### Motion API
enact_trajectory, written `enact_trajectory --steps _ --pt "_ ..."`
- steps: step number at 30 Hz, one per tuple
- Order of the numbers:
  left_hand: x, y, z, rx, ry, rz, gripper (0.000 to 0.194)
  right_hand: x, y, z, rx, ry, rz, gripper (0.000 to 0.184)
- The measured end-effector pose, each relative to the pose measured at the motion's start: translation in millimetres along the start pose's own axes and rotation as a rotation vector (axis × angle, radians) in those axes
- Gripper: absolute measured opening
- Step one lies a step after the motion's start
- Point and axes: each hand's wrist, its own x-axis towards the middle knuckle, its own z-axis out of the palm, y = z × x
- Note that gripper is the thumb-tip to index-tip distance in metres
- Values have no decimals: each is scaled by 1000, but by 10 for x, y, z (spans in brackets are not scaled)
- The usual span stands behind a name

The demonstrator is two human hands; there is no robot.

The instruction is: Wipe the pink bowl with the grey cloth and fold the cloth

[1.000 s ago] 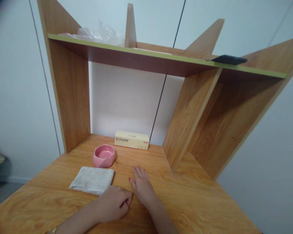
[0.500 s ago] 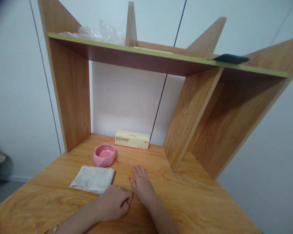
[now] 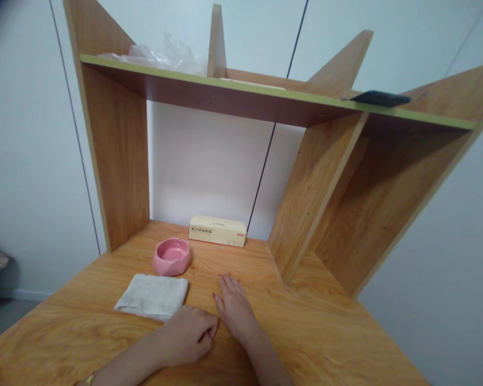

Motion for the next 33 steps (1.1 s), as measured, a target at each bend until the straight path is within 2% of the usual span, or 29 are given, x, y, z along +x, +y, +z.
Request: enact_trajectory --steps 7,14,33 --pt "23 -38 31 -81 2 -31 17 -2 -10 -17 -8 -20 7 56" --pt "15 -4 5 -22 -29 -32 16 -1 0 5 -4 -2 4 56" --pt "15 -25 12 -59 10 -1 14 -3 -7 -6 -31 -6 -3 56"
